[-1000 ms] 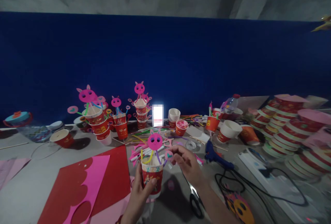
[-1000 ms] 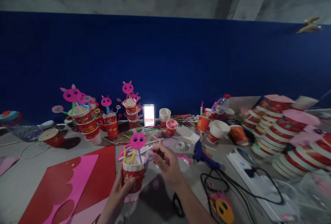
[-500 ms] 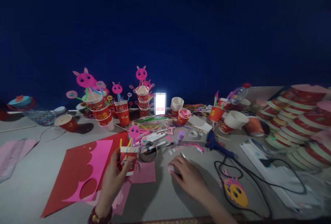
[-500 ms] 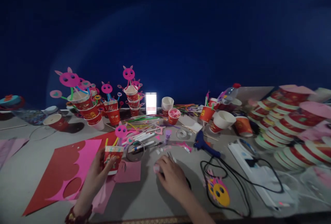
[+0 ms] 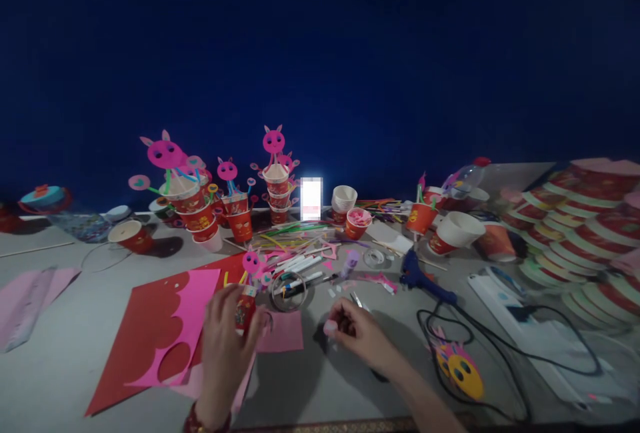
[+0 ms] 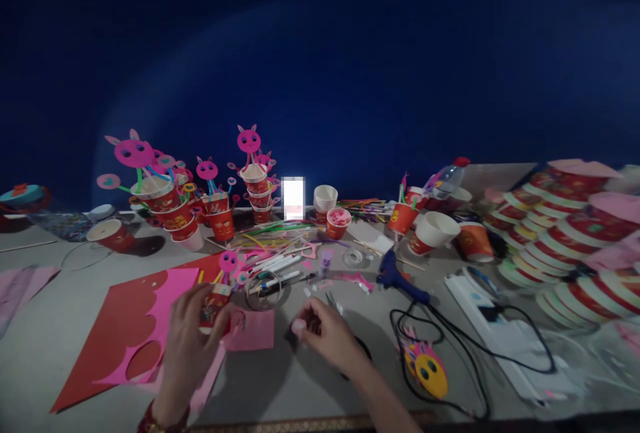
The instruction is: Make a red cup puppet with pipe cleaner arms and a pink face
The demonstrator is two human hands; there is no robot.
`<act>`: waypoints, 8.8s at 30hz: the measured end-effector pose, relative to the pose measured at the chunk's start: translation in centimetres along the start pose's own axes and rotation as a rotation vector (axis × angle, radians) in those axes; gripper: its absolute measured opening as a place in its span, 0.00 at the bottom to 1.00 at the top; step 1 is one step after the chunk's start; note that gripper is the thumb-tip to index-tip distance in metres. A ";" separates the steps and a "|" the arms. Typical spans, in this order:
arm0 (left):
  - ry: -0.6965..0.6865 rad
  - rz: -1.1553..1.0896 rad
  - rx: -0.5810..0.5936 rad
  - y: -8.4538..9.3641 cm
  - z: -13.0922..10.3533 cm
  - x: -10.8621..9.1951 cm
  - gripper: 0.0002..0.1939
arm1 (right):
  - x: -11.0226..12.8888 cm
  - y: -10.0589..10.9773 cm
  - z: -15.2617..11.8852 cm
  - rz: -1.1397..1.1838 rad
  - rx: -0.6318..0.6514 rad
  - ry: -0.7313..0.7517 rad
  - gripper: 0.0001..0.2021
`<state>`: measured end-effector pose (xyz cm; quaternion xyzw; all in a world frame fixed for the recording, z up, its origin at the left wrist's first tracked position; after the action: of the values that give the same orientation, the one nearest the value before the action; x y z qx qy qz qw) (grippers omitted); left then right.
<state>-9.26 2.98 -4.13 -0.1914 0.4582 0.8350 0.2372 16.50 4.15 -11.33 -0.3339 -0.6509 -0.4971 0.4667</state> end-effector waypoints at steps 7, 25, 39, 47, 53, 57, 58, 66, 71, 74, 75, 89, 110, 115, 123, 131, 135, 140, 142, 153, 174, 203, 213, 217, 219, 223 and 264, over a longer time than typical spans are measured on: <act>-0.013 -0.540 0.484 -6.7 -2.4 -9.1 0.06 | 3.3 -0.2 -0.5 0.264 -0.022 0.031 0.12; 0.176 -0.780 0.402 -6.6 -2.7 -7.9 0.14 | 8.0 2.0 -2.2 -0.068 -0.273 0.347 0.04; -0.139 -0.520 0.267 -3.9 -2.4 -10.2 0.07 | 12.0 0.5 -3.5 -0.504 -0.268 0.553 0.07; -0.130 -0.529 0.282 -3.8 -2.4 -10.2 0.06 | 12.2 0.5 -3.4 -0.479 -0.253 0.573 0.07; -0.090 -0.561 0.287 -3.8 -2.2 -10.2 0.07 | 11.7 0.5 -3.5 -0.475 -0.251 0.534 0.08; -0.087 -0.556 0.301 -4.2 -2.3 -10.0 0.06 | 11.9 0.2 -3.3 -0.503 -0.235 0.552 0.08; -0.089 -0.554 0.303 -4.2 -2.4 -10.0 0.06 | 11.9 0.2 -3.3 -0.504 -0.237 0.555 0.07; -0.033 -0.625 0.307 -4.4 -2.3 -9.3 0.07 | 11.1 1.5 -2.6 -0.385 -0.314 0.479 0.08; 0.227 -0.833 0.341 -5.5 -2.7 -6.8 0.10 | 8.0 5.0 -1.6 -0.487 -0.437 0.370 0.10; 0.452 -1.032 0.363 -7.0 -3.5 -5.2 0.12 | 5.6 5.3 -1.1 -0.657 -0.372 0.267 0.10; 0.521 -1.098 0.371 -7.5 -3.7 -4.9 0.12 | 5.4 5.1 -1.2 -0.662 -0.354 0.272 0.07; 0.740 -1.360 0.494 -9.1 -4.8 -5.9 0.12 | 10.2 0.9 -1.5 -0.089 -0.141 0.428 0.04; 0.707 -1.254 0.324 -9.1 -5.2 -4.7 0.12 | 3.6 -2.6 -0.2 0.633 -0.133 -0.137 0.20; 0.246 -0.749 0.181 -3.9 -2.2 -3.6 0.07 | 4.6 -1.3 -0.2 0.544 -0.159 -0.070 0.20; 0.348 0.064 0.072 1.4 0.7 8.4 0.33 | 5.3 0.0 0.3 0.338 -0.123 0.034 0.19; 0.418 -0.195 0.066 -0.6 -1.3 8.4 0.36 | 6.4 0.6 1.6 0.205 -0.081 0.096 0.17; 0.324 -0.448 0.037 -0.5 -1.3 3.8 0.39 | 11.7 3.8 1.7 0.114 -0.134 0.295 0.13; 0.120 -0.557 0.177 -2.3 -1.8 -3.8 0.39 | 20.0 6.4 0.7 -0.150 -0.223 0.577 0.04; 0.064 -0.533 0.198 -2.9 -2.0 -5.6 0.40 | 22.4 6.2 0.7 -0.246 -0.207 0.647 0.03; -0.094 -0.443 0.195 -3.4 -2.6 -8.8 0.43 | 23.1 4.8 3.6 -0.488 -0.031 0.611 0.05; -0.021 -0.591 0.187 -3.2 -2.2 -9.1 0.42 | 22.5 4.5 3.9 -0.531 -0.042 0.598 0.08; -0.207 -0.534 0.218 -2.7 -2.4 -10.6 0.42 | 23.8 3.6 4.3 -0.793 0.283 0.585 0.13; -0.227 -0.544 0.246 -2.6 -2.6 -10.8 0.41 | 22.2 1.0 5.2 -0.739 0.674 0.478 0.08; -0.249 -0.564 0.254 -2.4 -2.4 -11.1 0.40 | 22.4 0.9 5.1 -0.772 0.702 0.482 0.09; -0.252 -0.573 0.254 -2.4 -2.3 -11.3 0.40 | 22.4 0.6 4.9 -0.807 0.724 0.489 0.09; -0.256 -0.589 0.269 -2.4 -2.2 -11.5 0.39 | 22.6 0.1 4.7 -0.845 0.758 0.501 0.04; -0.239 -0.629 0.327 -3.1 -3.0 -11.2 0.39 | 22.0 0.8 4.7 -0.653 0.767 0.534 0.08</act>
<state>1.94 -0.58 -1.67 -0.1836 0.4735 0.6534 0.5614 8.43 8.24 9.32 0.2154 -0.7137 -0.4108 0.5249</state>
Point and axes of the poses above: each hand's wrist, its own z-axis towards the middle knuckle, its own y-axis out of the back of the hand, x = y × z, the point moved 10 cm from there along z, towards the middle knuckle, and after that the axes turned 2 degrees about -x, right-handed, at the moved point
